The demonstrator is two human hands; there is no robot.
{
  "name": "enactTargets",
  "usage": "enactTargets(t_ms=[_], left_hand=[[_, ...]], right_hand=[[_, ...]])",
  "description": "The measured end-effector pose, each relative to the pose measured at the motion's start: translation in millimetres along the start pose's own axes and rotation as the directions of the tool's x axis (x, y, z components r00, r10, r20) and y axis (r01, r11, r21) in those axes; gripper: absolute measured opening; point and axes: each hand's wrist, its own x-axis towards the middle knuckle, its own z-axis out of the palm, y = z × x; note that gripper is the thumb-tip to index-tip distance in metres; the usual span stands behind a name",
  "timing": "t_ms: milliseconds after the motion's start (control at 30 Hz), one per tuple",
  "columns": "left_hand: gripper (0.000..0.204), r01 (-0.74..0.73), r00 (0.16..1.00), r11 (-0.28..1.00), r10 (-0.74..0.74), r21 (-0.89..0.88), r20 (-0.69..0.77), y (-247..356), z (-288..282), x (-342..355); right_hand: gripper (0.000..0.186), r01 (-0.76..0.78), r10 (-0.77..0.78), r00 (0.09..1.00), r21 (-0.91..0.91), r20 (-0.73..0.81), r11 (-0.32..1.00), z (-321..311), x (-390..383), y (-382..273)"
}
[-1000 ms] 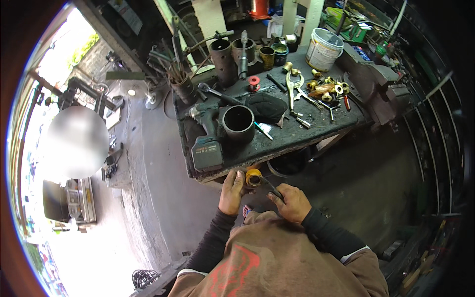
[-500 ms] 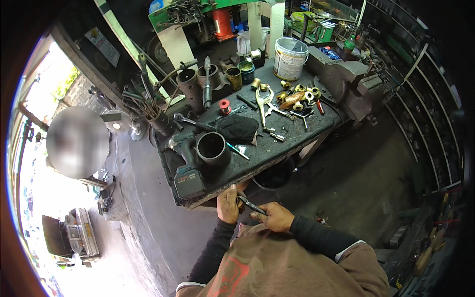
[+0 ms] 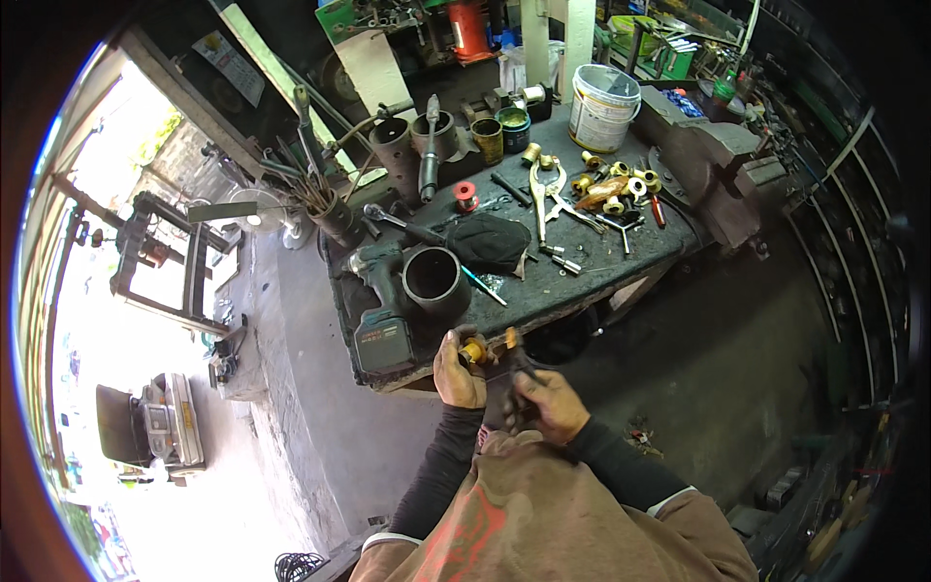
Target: The person walks through a cluttered workshop carrying a bucket, then uses pliers to manipulate small brass-colored metal parts on a workbench. The person repeatedly picks up, adjusts, and places the parts while handling tools.
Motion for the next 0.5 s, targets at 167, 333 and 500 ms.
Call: enactTargets(t_ms=[167,333,500], left_hand=[[0.04,0.151,0.978,0.988,-0.143,-0.044,0.15,8.0,-9.2,-0.2],[0.037,0.197,0.963,0.973,-0.171,-0.116,0.207,1.6,-11.7,-2.5],[0.03,0.085,0.97,0.996,-0.077,-0.025,0.23,6.3,8.0,-11.6]], right_hand=[[0.032,-0.042,-0.263,0.961,-0.986,-0.083,0.16,-42.2,-9.9,-19.7],[0.041,0.104,-0.408,0.902,-0.989,0.14,-0.11,-14.3,-29.9,-6.2],[0.039,0.1,-0.45,0.881,-0.988,0.144,-0.12,12.8,-22.0,-15.7]])
